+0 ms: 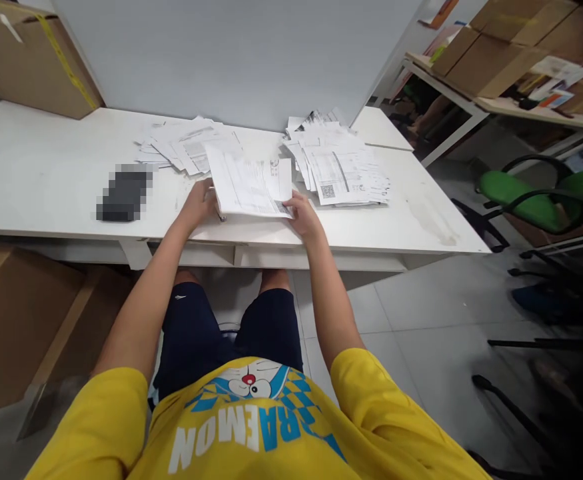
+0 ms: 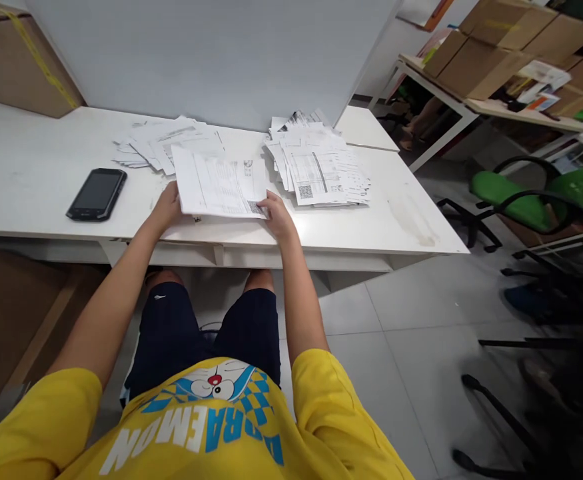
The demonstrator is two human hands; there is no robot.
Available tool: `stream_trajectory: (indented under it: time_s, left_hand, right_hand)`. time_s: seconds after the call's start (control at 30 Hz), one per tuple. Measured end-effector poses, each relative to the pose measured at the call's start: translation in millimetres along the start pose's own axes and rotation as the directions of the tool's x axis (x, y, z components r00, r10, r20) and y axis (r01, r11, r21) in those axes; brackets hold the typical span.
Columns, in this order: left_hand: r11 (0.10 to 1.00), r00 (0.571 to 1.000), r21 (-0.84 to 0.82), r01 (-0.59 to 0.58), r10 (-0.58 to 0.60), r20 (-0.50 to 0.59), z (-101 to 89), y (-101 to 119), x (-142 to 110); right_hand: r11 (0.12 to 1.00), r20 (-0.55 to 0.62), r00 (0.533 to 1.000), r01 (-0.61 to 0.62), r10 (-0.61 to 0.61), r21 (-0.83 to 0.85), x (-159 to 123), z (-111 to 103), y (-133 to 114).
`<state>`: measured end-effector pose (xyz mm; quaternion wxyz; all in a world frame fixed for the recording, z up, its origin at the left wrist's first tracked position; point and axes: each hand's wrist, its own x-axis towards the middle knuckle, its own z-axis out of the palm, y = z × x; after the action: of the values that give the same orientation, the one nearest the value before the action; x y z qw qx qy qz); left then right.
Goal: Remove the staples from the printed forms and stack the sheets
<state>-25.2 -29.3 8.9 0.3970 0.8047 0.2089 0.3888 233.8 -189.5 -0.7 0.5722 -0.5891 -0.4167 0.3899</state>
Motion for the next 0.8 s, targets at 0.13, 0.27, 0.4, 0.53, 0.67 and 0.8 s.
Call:
stream_trajectory:
  time_s: [0.13,0.27,0.4,0.53,0.67,0.8]
  left_hand:
    - [0.992,0.988,0.118,0.034,-0.051,0.146,5.2,1,-5]
    - [0.978,0.982,0.197,0.073,-0.105,0.155,5.9,-5,-2]
    - [0.972,0.978,0.232,0.044,-0.089,0.186,6.7,-5,-7]
    - [0.972,0.977,0.232,0.039,-0.086,0.197,6.7,-3,-12]
    - [0.988,0.979,0.157,0.01,-0.042,0.201,5.3,-3,-14]
    - [0.994,0.98,0.112,0.011,-0.033,0.195,5.0,-4,-15]
  right_hand:
    - [0.986,0.261,0.956,-0.152,0.131,0.062,-36,-34,-5]
    - [0.957,0.287,0.915,-0.289,0.285,-0.027,-49,-53,-10]
    - [0.95,0.254,0.916,-0.307,0.312,-0.06,-49,-52,-12]
    - [0.957,0.229,0.93,-0.286,0.288,-0.041,-51,-52,-12]
    - [0.958,0.228,0.931,-0.287,0.284,-0.024,-56,-55,-13]
    - [0.949,0.198,0.928,-0.309,0.314,-0.061,-55,-53,-13]
